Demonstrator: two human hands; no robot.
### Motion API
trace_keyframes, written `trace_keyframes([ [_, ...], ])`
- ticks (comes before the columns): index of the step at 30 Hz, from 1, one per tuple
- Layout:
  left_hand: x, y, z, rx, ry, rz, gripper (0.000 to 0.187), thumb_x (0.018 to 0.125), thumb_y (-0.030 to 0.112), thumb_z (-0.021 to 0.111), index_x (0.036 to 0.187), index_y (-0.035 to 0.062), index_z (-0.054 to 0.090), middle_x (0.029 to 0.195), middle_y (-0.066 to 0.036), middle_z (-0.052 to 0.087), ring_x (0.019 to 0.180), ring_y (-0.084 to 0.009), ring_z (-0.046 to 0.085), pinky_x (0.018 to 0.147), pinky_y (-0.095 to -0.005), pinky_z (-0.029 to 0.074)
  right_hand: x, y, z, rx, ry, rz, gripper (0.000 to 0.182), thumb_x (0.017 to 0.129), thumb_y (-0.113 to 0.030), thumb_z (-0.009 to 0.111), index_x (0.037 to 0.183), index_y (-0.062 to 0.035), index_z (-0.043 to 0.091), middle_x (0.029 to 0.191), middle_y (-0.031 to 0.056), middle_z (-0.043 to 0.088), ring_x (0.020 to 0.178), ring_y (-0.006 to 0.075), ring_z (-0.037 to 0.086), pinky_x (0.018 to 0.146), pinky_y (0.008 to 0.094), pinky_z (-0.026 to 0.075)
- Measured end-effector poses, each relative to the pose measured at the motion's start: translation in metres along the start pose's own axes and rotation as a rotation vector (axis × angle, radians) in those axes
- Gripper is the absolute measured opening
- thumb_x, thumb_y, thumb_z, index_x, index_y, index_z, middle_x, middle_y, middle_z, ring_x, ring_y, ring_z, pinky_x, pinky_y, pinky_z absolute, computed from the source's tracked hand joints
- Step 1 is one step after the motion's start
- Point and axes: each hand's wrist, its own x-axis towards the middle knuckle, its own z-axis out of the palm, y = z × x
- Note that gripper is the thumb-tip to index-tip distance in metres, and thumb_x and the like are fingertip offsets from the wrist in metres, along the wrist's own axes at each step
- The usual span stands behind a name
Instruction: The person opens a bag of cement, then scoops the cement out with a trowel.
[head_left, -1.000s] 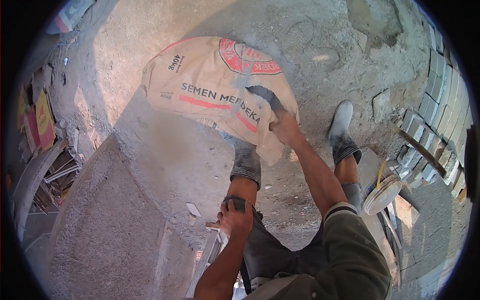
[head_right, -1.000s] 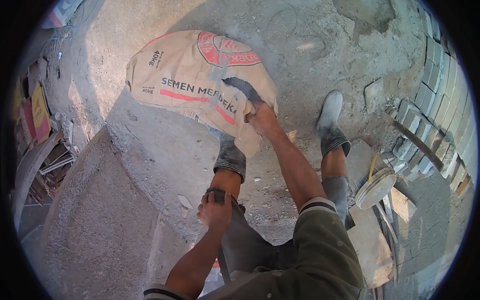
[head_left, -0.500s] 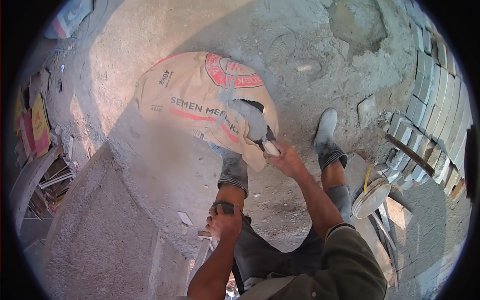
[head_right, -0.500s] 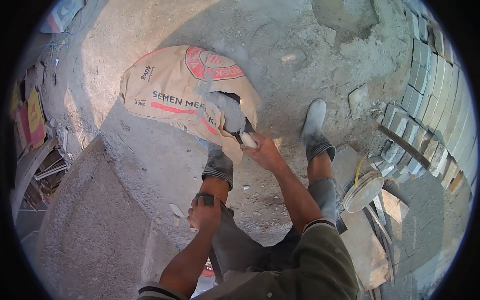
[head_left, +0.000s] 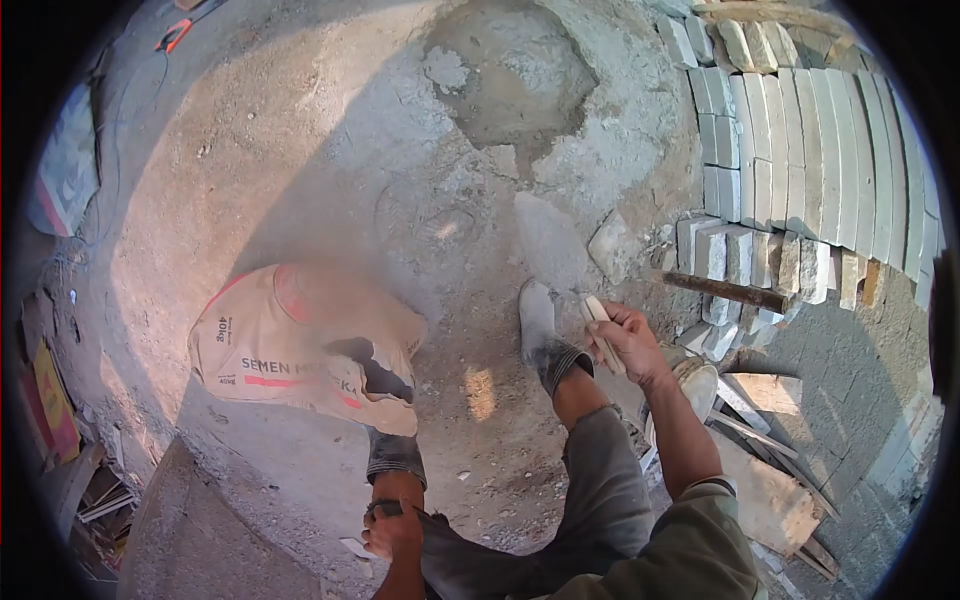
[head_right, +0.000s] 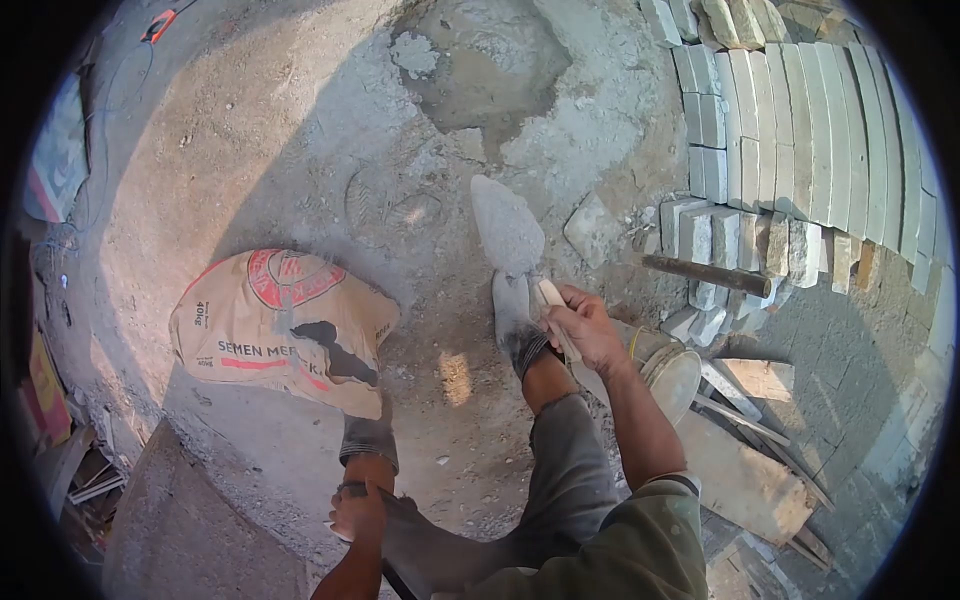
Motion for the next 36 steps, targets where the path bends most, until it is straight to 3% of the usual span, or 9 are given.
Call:
trace_keyframes([
  [4, -0.009, 0.015, 0.001, 0.030, 0.001, 0.008, 0.069, 0.084, 0.064, 0.045, 0.124, 0.0097, 0.057, 0.131, -0.010, 0.050, 0.115, -0.0332, 0.051, 0.092, -0.0486, 0.041, 0.073, -0.104, -0.068, -0.233, 0.431, -0.128, 0.024, 0.083, -0.013, 0.058, 0.100, 0.0043, 0.061, 0.069, 0.0041, 0.057, 0.049, 0.0089, 0.049, 0.044, 0.0236, 0.040],
  [7, -0.017, 0.018, 0.008, 0.038, 0.004, 0.024, 0.069, 0.083, 0.064, 0.045, 0.125, 0.0092, 0.056, 0.131, -0.010, 0.050, 0.116, -0.0332, 0.050, 0.092, -0.0486, 0.040, 0.132, -0.168, -0.126, -1.385, 0.932, -0.105, 0.036, 0.087, -0.023, 0.047, 0.108, 0.0028, 0.059, 0.101, 0.0257, 0.065, 0.098, 0.0442, 0.062, 0.082, 0.0491, 0.049],
  [11, -0.017, 0.020, 0.012, -0.015, 0.011, 0.010, 0.069, 0.081, 0.064, 0.051, 0.120, 0.0082, 0.059, 0.132, -0.010, 0.049, 0.116, -0.0327, 0.048, 0.093, -0.0470, 0.038, 0.130, -0.203, -0.134, -1.271, 1.281, -0.179, 0.036, 0.089, -0.027, 0.040, 0.104, 0.0000, 0.057, 0.110, 0.0254, 0.062, 0.102, 0.0427, 0.061, 0.084, 0.0488, 0.049],
  [15, -0.014, 0.015, 0.008, -0.025, -0.008, 0.017, 0.068, 0.081, 0.062, 0.051, 0.123, 0.0092, 0.058, 0.132, -0.010, 0.049, 0.116, -0.0324, 0.049, 0.093, -0.0470, 0.039, 0.107, -0.157, -0.126, -1.265, 1.098, -0.575, 0.045, 0.091, -0.037, 0.050, 0.119, -0.0025, 0.056, 0.088, 0.0222, 0.066, 0.085, 0.0344, 0.067, 0.076, 0.0461, 0.050],
  [19, -0.005, 0.002, 0.014, -0.058, -0.055, 0.004, 0.071, 0.081, 0.065, 0.049, 0.127, 0.0101, 0.055, 0.133, -0.010, 0.048, 0.117, -0.0316, 0.048, 0.094, -0.0455, 0.038, 0.021, -0.064, 0.002, -0.487, 0.391, -0.475, 0.038, 0.091, -0.022, 0.062, 0.122, -0.0016, 0.054, 0.070, -0.0026, 0.051, 0.060, 0.0013, 0.043, 0.049, 0.0187, 0.035],
  [22, -0.001, -0.005, 0.011, -0.093, -0.095, -0.032, 0.075, 0.081, 0.068, 0.047, 0.128, 0.0093, 0.054, 0.134, -0.011, 0.046, 0.119, -0.0317, 0.046, 0.095, -0.0453, 0.036, -0.041, 0.001, 0.092, -0.749, 0.010, -0.386, 0.037, 0.087, -0.017, 0.066, 0.118, 0.0000, 0.057, 0.099, 0.0153, 0.067, 0.082, 0.0193, 0.066, 0.074, 0.0302, 0.050],
  [25, 0.006, -0.016, 0.016, -0.139, -0.119, -0.011, 0.076, 0.081, 0.068, 0.046, 0.129, 0.0096, 0.054, 0.135, -0.011, 0.045, 0.119, -0.0317, 0.046, 0.096, -0.0453, 0.036, -0.065, 0.061, 0.162, -1.041, -0.102, -0.484, 0.037, 0.083, -0.021, 0.066, 0.113, -0.0015, 0.059, 0.094, 0.0217, 0.066, 0.080, 0.0353, 0.067, 0.068, 0.0410, 0.054],
  [29, 0.009, -0.029, 0.029, -0.191, -0.063, 0.002, 0.073, 0.080, 0.066, 0.050, 0.126, 0.0093, 0.057, 0.132, -0.010, 0.048, 0.117, -0.0302, 0.048, 0.094, -0.0442, 0.037, -0.048, 0.092, 0.239, -1.397, -0.063, -0.216, 0.041, 0.086, -0.026, 0.060, 0.120, -0.0036, 0.052, 0.092, 0.0182, 0.062, 0.075, 0.0343, 0.066, 0.067, 0.0442, 0.055],
  [36, 0.019, -0.049, 0.038, -0.228, -0.100, 0.022, 0.073, 0.080, 0.066, 0.048, 0.127, 0.0102, 0.056, 0.134, -0.011, 0.048, 0.116, -0.0306, 0.049, 0.092, -0.0441, 0.039, 0.029, 0.128, 0.323, -1.643, 0.188, -0.251, 0.033, 0.091, -0.018, 0.047, 0.121, -0.0030, 0.050, 0.096, 0.0176, 0.062, 0.084, 0.0315, 0.067, 0.072, 0.0411, 0.055],
])
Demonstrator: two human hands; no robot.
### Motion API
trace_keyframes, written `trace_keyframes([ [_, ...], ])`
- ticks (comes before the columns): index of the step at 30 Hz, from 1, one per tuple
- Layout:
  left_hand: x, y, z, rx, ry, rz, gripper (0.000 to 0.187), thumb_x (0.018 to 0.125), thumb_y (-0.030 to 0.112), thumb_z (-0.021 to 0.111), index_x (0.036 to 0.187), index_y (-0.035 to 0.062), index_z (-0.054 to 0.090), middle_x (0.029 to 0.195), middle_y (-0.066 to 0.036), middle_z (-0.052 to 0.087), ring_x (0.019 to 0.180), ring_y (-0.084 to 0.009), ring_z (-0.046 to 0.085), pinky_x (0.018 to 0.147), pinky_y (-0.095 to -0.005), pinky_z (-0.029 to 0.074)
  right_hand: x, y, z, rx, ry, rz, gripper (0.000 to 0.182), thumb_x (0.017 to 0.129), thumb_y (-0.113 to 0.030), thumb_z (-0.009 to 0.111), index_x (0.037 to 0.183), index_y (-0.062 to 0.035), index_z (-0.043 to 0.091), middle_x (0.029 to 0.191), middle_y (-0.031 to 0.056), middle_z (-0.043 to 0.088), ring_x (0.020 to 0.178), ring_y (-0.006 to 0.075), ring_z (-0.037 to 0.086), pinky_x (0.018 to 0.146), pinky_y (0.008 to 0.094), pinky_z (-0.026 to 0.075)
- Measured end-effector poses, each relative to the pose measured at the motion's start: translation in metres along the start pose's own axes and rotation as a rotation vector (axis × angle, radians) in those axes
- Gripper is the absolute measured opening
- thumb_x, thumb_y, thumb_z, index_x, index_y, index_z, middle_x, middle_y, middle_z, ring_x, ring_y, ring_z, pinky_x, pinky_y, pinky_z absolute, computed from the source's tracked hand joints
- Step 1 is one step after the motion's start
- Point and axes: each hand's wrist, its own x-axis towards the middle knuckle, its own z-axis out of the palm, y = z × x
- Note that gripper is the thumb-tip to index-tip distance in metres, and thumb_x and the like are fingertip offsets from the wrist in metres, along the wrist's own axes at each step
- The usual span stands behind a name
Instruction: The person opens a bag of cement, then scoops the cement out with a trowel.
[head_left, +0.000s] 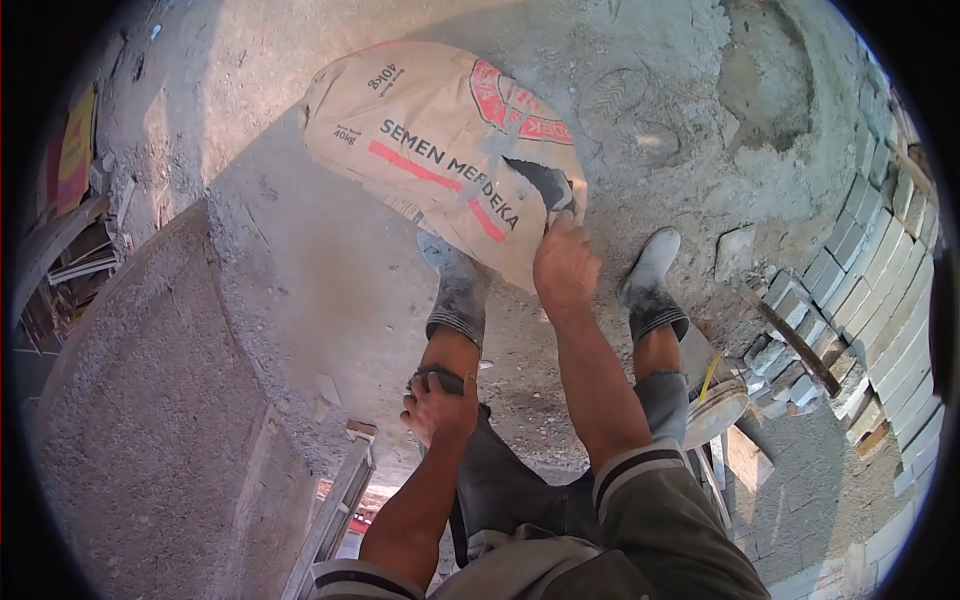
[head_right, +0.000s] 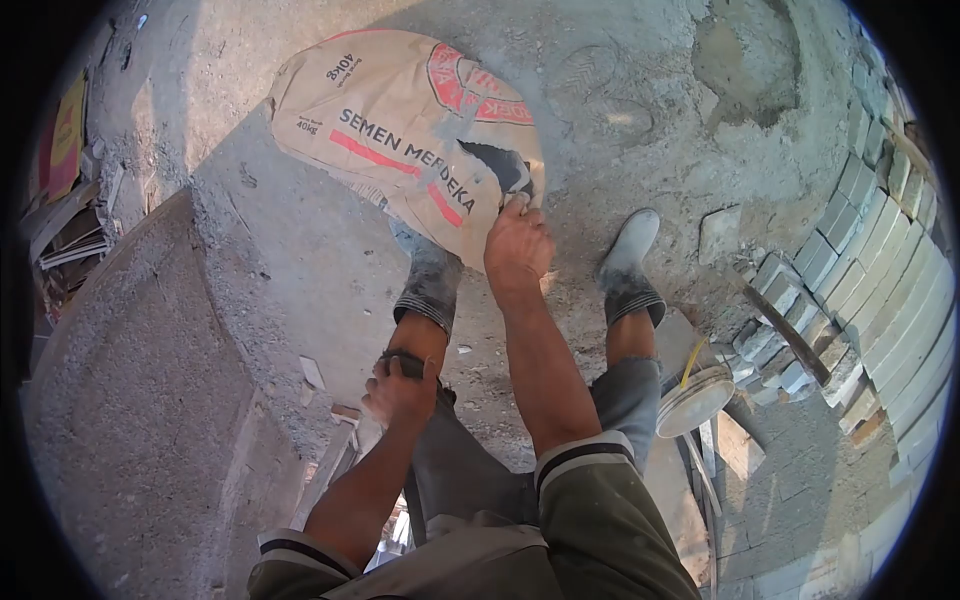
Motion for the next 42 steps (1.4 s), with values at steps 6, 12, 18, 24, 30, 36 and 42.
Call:
trace_keyframes([
  [6, 0.008, -0.022, 0.002, -0.073, -0.061, 0.015, 0.075, 0.080, 0.066, 0.050, 0.130, 0.0104, 0.053, 0.138, -0.011, 0.044, 0.122, -0.0329, 0.044, 0.097, -0.0447, 0.035, 0.041, 0.007, 0.002, 0.092, -0.303, -0.050, 0.027, 0.092, -0.015, 0.042, 0.108, -0.0024, 0.059, 0.104, 0.0224, 0.065, 0.096, 0.0353, 0.065, 0.081, 0.0440, 0.053],
  [12, 0.019, -0.029, -0.008, -0.080, 0.002, 0.035, 0.071, 0.081, 0.063, 0.050, 0.128, 0.0108, 0.055, 0.135, -0.010, 0.048, 0.118, -0.0316, 0.048, 0.094, -0.0448, 0.038, 0.047, 0.006, -0.019, 0.143, -0.365, -0.136, 0.028, 0.083, -0.021, 0.057, 0.102, 0.0005, 0.062, 0.106, 0.0230, 0.065, 0.103, 0.0365, 0.062, 0.086, 0.0436, 0.051],
  [18, 0.021, -0.032, -0.007, -0.054, 0.011, 0.054, 0.069, 0.081, 0.063, 0.051, 0.129, 0.0120, 0.055, 0.136, -0.010, 0.047, 0.119, -0.0310, 0.048, 0.096, -0.0454, 0.037, 0.077, 0.001, 0.035, 0.289, -0.418, -0.019, 0.036, 0.078, -0.022, 0.063, 0.107, -0.0019, 0.062, 0.109, 0.0234, 0.064, 0.104, 0.0380, 0.061, 0.086, 0.0432, 0.050],
  [24, 0.017, -0.026, -0.010, -0.058, -0.042, 0.034, 0.071, 0.081, 0.064, 0.049, 0.129, 0.0111, 0.054, 0.138, -0.012, 0.044, 0.121, -0.0329, 0.045, 0.099, -0.0453, 0.034, 0.059, 0.021, 0.060, 0.817, -0.468, -0.006, 0.037, 0.076, -0.014, 0.065, 0.112, -0.0026, 0.062, 0.105, 0.0213, 0.066, 0.099, 0.0360, 0.063, 0.083, 0.0399, 0.050],
  [30, 0.006, -0.012, -0.013, 0.008, -0.039, 0.029, 0.073, 0.081, 0.065, 0.048, 0.130, 0.0113, 0.054, 0.138, -0.011, 0.044, 0.121, -0.0321, 0.045, 0.098, -0.0449, 0.034, 0.062, 0.023, 0.092, 1.230, -0.162, -0.293, 0.035, 0.076, -0.009, 0.066, 0.110, -0.0014, 0.063, 0.100, 0.0190, 0.068, 0.088, 0.0303, 0.066, 0.080, 0.0360, 0.049],
  [36, 0.002, 0.002, -0.015, -0.007, 0.033, 0.039, 0.068, 0.081, 0.062, 0.052, 0.127, 0.0117, 0.057, 0.137, -0.009, 0.048, 0.120, -0.0314, 0.047, 0.100, -0.0494, 0.034, 0.035, 0.040, 0.060, 1.239, -0.396, -0.193, 0.034, 0.082, -0.008, 0.066, 0.114, 0.0018, 0.059, 0.092, 0.0135, 0.068, 0.081, 0.0180, 0.064, 0.075, 0.0316, 0.050],
  [42, 0.000, 0.012, -0.018, 0.027, 0.038, 0.040, 0.068, 0.082, 0.061, 0.051, 0.127, 0.0106, 0.057, 0.135, -0.010, 0.048, 0.120, -0.0319, 0.048, 0.099, -0.0464, 0.036, 0.011, 0.077, 0.031, 1.364, -0.564, -0.144, 0.036, 0.087, -0.011, 0.065, 0.120, -0.0001, 0.056, 0.090, 0.0049, 0.065, 0.078, 0.0115, 0.058, 0.070, 0.0290, 0.049],
])
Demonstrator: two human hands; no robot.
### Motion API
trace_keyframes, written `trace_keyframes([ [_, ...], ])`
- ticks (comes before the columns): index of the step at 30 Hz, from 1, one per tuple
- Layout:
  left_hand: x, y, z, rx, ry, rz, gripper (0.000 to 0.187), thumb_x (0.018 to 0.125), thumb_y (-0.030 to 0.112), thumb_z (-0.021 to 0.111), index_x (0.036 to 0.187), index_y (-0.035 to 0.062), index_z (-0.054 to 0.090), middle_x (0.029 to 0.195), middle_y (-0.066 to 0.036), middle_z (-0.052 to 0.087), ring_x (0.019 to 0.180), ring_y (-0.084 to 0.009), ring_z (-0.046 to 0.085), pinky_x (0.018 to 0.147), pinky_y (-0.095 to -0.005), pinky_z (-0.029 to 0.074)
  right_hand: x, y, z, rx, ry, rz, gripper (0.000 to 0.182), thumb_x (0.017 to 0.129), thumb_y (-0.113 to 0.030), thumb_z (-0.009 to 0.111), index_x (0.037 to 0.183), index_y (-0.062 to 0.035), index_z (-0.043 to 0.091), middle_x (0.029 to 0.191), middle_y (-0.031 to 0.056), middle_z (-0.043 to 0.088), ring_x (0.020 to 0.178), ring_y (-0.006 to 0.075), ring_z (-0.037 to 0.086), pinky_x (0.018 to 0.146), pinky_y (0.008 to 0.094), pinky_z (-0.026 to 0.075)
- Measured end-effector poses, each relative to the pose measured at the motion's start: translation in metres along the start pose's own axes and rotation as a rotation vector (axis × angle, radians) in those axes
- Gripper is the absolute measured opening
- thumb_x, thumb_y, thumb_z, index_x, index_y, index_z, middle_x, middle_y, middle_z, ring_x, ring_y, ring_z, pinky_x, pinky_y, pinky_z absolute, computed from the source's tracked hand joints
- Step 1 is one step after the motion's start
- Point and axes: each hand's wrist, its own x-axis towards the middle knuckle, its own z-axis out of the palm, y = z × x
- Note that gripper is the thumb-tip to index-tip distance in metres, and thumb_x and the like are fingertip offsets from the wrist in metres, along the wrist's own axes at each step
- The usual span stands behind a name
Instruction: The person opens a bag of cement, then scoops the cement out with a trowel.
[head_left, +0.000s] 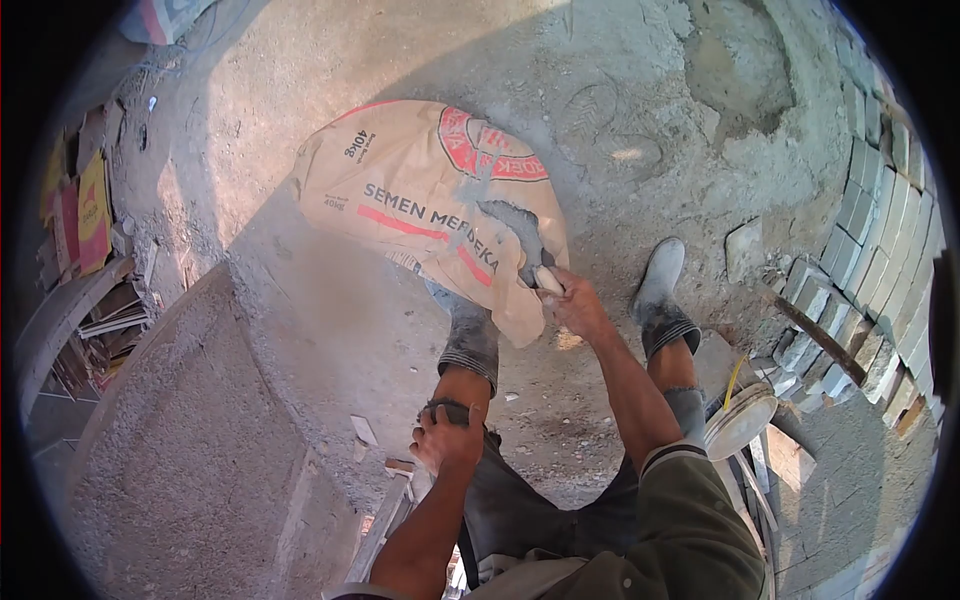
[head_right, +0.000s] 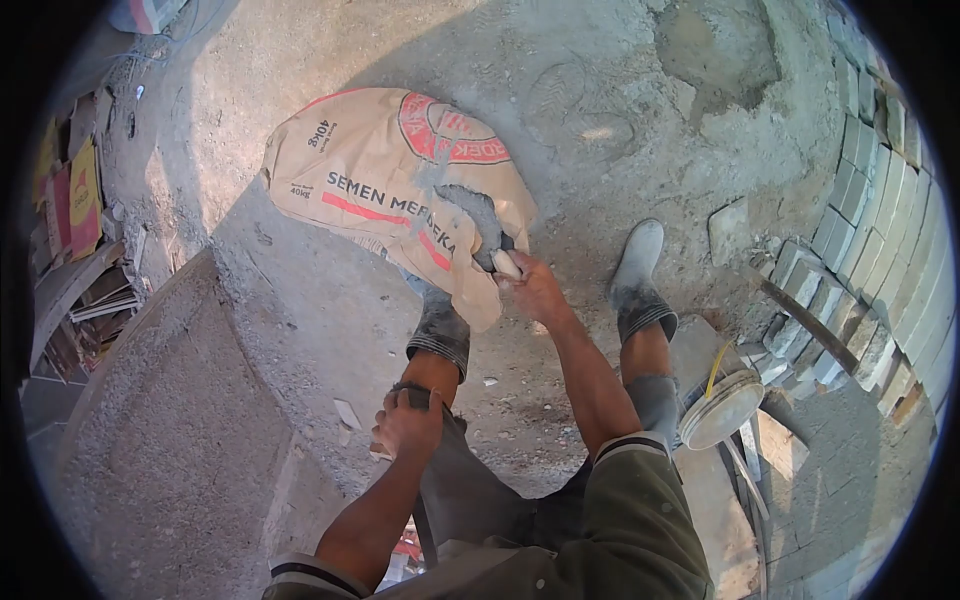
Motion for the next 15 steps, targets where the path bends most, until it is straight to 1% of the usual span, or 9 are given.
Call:
trace_keyframes([
  [4, -0.001, 0.000, 0.005, 0.025, 0.005, -0.017, 0.071, 0.081, 0.064, 0.048, 0.127, 0.0106, 0.056, 0.135, -0.012, 0.048, 0.119, -0.0331, 0.046, 0.096, -0.0459, 0.035, -0.028, -0.008, -0.021, -0.001, 0.019, 0.018, 0.037, 0.088, -0.014, 0.066, 0.121, -0.0002, 0.056, 0.086, 0.0040, 0.063, 0.077, 0.0098, 0.055, 0.067, 0.0275, 0.048],
  [6, -0.003, 0.005, 0.007, 0.047, 0.036, -0.012, 0.071, 0.082, 0.064, 0.047, 0.127, 0.0106, 0.056, 0.132, -0.011, 0.049, 0.118, -0.0334, 0.047, 0.096, -0.0464, 0.036, -0.046, -0.010, -0.032, -0.109, -0.066, 0.031, 0.041, 0.087, -0.017, 0.067, 0.122, -0.0005, 0.056, 0.084, 0.0043, 0.062, 0.071, 0.0089, 0.053, 0.062, 0.0262, 0.046],
  [7, -0.004, 0.006, 0.008, 0.054, 0.030, 0.048, 0.071, 0.082, 0.064, 0.047, 0.127, 0.0106, 0.056, 0.132, -0.011, 0.049, 0.118, -0.0334, 0.047, 0.096, -0.0464, 0.036, -0.057, -0.013, -0.038, -0.060, -0.067, 0.082, 0.042, 0.086, -0.019, 0.068, 0.122, -0.0001, 0.055, 0.083, 0.0046, 0.061, 0.068, 0.0085, 0.052, 0.060, 0.0257, 0.045],
  [9, -0.004, 0.012, 0.009, 0.082, 0.025, -0.022, 0.070, 0.082, 0.064, 0.048, 0.126, 0.0102, 0.057, 0.133, -0.011, 0.049, 0.118, -0.0331, 0.047, 0.096, -0.0458, 0.036, -0.076, -0.017, -0.046, -0.010, -0.025, 0.128, 0.043, 0.086, -0.020, 0.069, 0.122, 0.0003, 0.055, 0.082, 0.0048, 0.061, 0.065, 0.0080, 0.050, 0.058, 0.0252, 0.044],
  [10, -0.007, 0.017, 0.007, 0.085, 0.028, 0.014, 0.070, 0.082, 0.064, 0.048, 0.126, 0.0102, 0.057, 0.133, -0.011, 0.049, 0.118, -0.0331, 0.047, 0.096, -0.0458, 0.036, -0.081, -0.016, -0.049, 0.024, -0.077, 0.141, 0.044, 0.086, -0.020, 0.069, 0.122, 0.0003, 0.055, 0.081, 0.0049, 0.060, 0.062, 0.0078, 0.049, 0.056, 0.0254, 0.044],
  [11, -0.011, 0.022, 0.003, 0.100, 0.027, -0.011, 0.069, 0.082, 0.063, 0.049, 0.125, 0.0101, 0.058, 0.133, -0.010, 0.049, 0.117, -0.0328, 0.048, 0.096, -0.0458, 0.037, -0.086, -0.013, -0.053, 0.060, -0.140, 0.152, 0.044, 0.086, -0.021, 0.069, 0.122, 0.0002, 0.055, 0.080, 0.0050, 0.060, 0.060, 0.0076, 0.048, 0.055, 0.0256, 0.043],
  [12, -0.013, 0.027, 0.000, 0.117, 0.028, -0.048, 0.069, 0.082, 0.063, 0.049, 0.124, 0.0100, 0.058, 0.133, -0.010, 0.049, 0.116, -0.0325, 0.048, 0.096, -0.0458, 0.037, -0.091, -0.007, -0.058, 0.065, -0.127, 0.147, 0.044, 0.086, -0.021, 0.069, 0.122, 0.0002, 0.055, 0.080, 0.0050, 0.060, 0.060, 0.0076, 0.048, 0.055, 0.0256, 0.043],
  [14, -0.015, 0.036, 0.000, 0.125, 0.031, -0.042, 0.068, 0.082, 0.063, 0.049, 0.124, 0.0101, 0.058, 0.132, -0.009, 0.050, 0.116, -0.0323, 0.049, 0.095, -0.0460, 0.037, -0.095, 0.001, -0.056, -0.116, 0.000, -0.166, 0.042, 0.086, -0.020, 0.069, 0.121, -0.0009, 0.056, 0.076, 0.0039, 0.057, 0.058, 0.0072, 0.048, 0.051, 0.0268, 0.043],
  [15, -0.015, 0.035, 0.001, 0.132, 0.027, -0.045, 0.068, 0.082, 0.063, 0.049, 0.124, 0.0101, 0.058, 0.132, -0.009, 0.050, 0.116, -0.0320, 0.049, 0.095, -0.0461, 0.038, -0.096, 0.002, -0.059, -0.094, -0.020, -0.162, 0.042, 0.086, -0.020, 0.069, 0.121, -0.0009, 0.056, 0.076, 0.0039, 0.057, 0.058, 0.0072, 0.048, 0.051, 0.0268, 0.043],
])
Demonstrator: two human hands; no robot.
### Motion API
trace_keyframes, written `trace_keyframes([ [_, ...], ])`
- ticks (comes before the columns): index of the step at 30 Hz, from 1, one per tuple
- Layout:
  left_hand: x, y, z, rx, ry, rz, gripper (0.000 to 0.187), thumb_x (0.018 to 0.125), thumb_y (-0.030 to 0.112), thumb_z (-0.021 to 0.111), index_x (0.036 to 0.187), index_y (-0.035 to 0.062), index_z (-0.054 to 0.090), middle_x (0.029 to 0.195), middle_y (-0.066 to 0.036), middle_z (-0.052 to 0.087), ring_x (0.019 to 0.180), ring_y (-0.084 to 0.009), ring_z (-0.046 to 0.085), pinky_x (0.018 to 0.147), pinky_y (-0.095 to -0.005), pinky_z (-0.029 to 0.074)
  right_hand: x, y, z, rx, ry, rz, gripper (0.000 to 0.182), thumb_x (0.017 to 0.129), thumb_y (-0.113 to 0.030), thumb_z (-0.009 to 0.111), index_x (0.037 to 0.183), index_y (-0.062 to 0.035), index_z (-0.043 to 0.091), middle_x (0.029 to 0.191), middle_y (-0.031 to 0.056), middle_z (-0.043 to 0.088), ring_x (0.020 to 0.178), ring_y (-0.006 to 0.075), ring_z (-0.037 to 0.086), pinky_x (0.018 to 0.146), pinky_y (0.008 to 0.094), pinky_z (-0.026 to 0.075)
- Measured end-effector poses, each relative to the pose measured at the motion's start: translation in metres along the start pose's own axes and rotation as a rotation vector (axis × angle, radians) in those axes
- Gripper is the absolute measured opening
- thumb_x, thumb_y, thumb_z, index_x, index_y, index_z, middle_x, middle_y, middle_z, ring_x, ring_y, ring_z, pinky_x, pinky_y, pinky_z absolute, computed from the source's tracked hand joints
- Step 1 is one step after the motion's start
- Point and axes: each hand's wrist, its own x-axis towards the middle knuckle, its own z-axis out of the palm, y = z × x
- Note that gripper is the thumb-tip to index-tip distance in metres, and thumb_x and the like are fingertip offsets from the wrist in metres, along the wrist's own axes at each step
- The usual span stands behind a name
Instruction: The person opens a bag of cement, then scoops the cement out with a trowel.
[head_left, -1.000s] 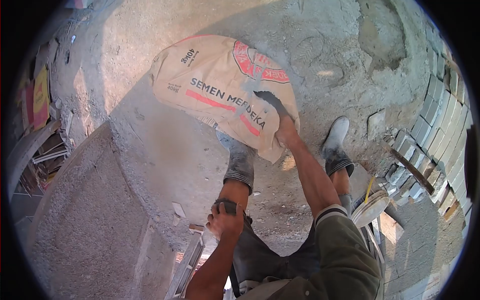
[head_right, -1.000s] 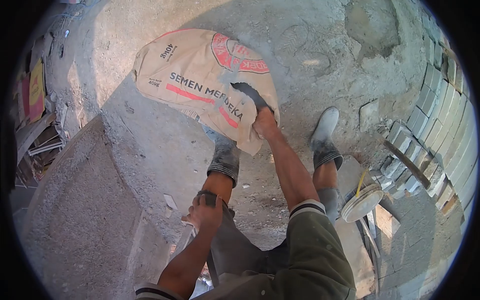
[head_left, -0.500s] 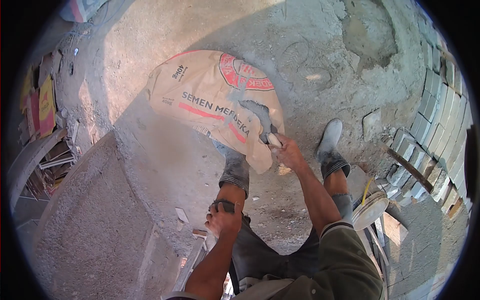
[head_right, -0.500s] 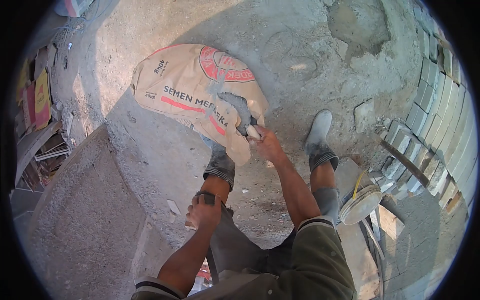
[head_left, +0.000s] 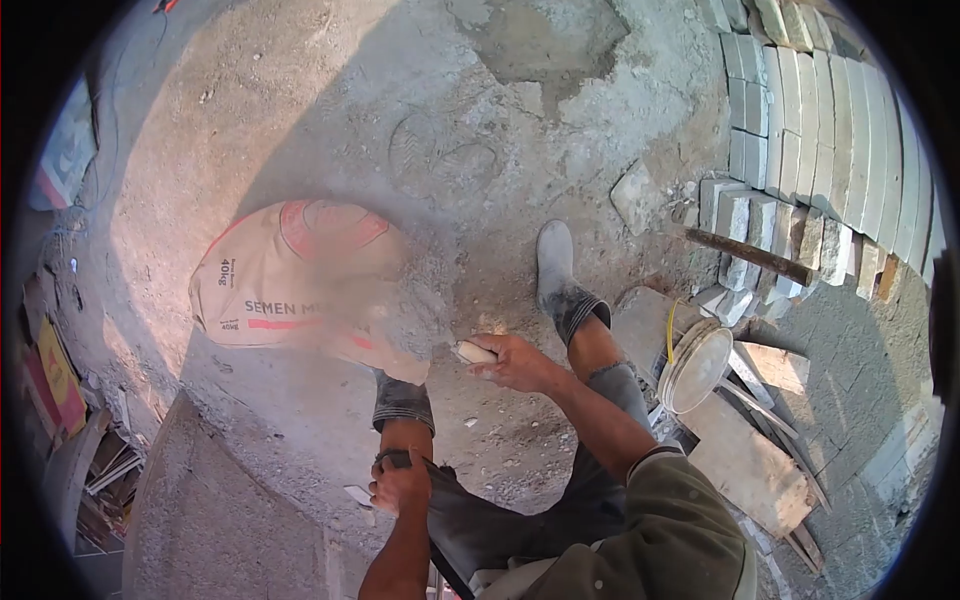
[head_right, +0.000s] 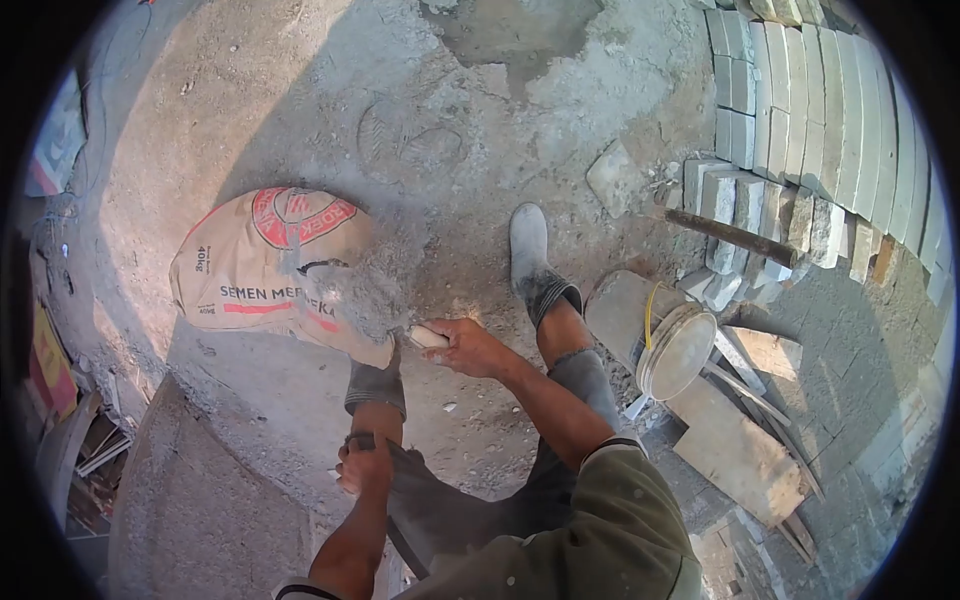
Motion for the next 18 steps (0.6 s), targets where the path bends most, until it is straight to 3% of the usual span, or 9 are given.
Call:
trace_keyframes([
  [5, -0.002, 0.009, 0.002, 0.076, 0.033, -0.021, 0.068, 0.082, 0.064, 0.048, 0.123, 0.0102, 0.059, 0.133, -0.008, 0.050, 0.116, -0.0317, 0.049, 0.094, -0.0466, 0.038, -0.007, -0.039, -0.054, 0.303, -0.016, 0.193, 0.040, 0.088, -0.017, 0.066, 0.121, 0.0017, 0.055, 0.071, 0.0025, 0.053, 0.054, 0.0072, 0.048, 0.047, 0.0255, 0.041],
  [8, -0.004, 0.016, 0.003, 0.065, 0.034, 0.001, 0.069, 0.081, 0.064, 0.049, 0.123, 0.0102, 0.059, 0.133, -0.009, 0.050, 0.117, -0.0316, 0.049, 0.095, -0.0464, 0.038, -0.009, -0.063, -0.106, 0.408, 0.162, 0.184, 0.033, 0.088, -0.013, 0.063, 0.116, 0.0026, 0.057, 0.071, 0.0024, 0.054, 0.053, 0.0075, 0.048, 0.046, 0.0243, 0.041],
  [10, -0.006, 0.022, 0.000, 0.055, 0.038, 0.001, 0.070, 0.081, 0.065, 0.049, 0.123, 0.0102, 0.060, 0.133, -0.010, 0.050, 0.118, -0.0316, 0.048, 0.096, -0.0462, 0.037, -0.001, -0.074, -0.149, 0.554, 0.331, 0.072, 0.030, 0.086, -0.013, 0.060, 0.112, 0.0008, 0.059, 0.070, 0.0023, 0.058, 0.051, 0.0084, 0.051, 0.046, 0.0235, 0.042],
  [12, -0.009, 0.024, -0.004, 0.055, 0.044, 0.002, 0.071, 0.080, 0.066, 0.049, 0.122, 0.0102, 0.060, 0.133, -0.010, 0.050, 0.119, -0.0318, 0.047, 0.097, -0.0464, 0.036, 0.020, -0.084, -0.204, 0.407, 0.482, 0.084, 0.033, 0.084, -0.013, 0.060, 0.112, 0.0040, 0.058, 0.070, 0.0028, 0.058, 0.050, 0.0087, 0.051, 0.045, 0.0231, 0.042],
  [14, -0.009, 0.029, -0.006, 0.048, 0.058, 0.027, 0.071, 0.080, 0.066, 0.049, 0.122, 0.0102, 0.060, 0.133, -0.009, 0.050, 0.119, -0.0320, 0.046, 0.097, -0.0466, 0.036, 0.046, -0.106, -0.262, -0.175, 0.709, 0.172, 0.024, 0.084, -0.012, 0.059, 0.103, 0.0015, 0.059, 0.071, 0.0075, 0.059, 0.062, 0.0182, 0.063, 0.054, 0.0331, 0.050],
  [16, -0.012, 0.034, -0.009, 0.073, 0.043, -0.012, 0.071, 0.080, 0.066, 0.049, 0.122, 0.0103, 0.060, 0.133, -0.009, 0.050, 0.119, -0.0320, 0.046, 0.097, -0.0477, 0.035, 0.076, -0.108, -0.315, -0.963, 1.015, 0.292, 0.025, 0.086, -0.016, 0.053, 0.102, 0.0024, 0.055, 0.082, 0.0182, 0.063, 0.079, 0.0285, 0.067, 0.066, 0.0428, 0.053],
  [18, -0.017, 0.040, -0.012, 0.097, 0.043, -0.001, 0.071, 0.081, 0.066, 0.048, 0.124, 0.0106, 0.058, 0.131, -0.010, 0.050, 0.119, -0.0326, 0.047, 0.097, -0.0478, 0.036, 0.090, -0.121, -0.348, -0.972, 1.262, 0.406, 0.031, 0.086, -0.020, 0.050, 0.109, 0.0022, 0.049, 0.097, 0.0261, 0.062, 0.090, 0.0362, 0.065, 0.075, 0.0482, 0.050],
])
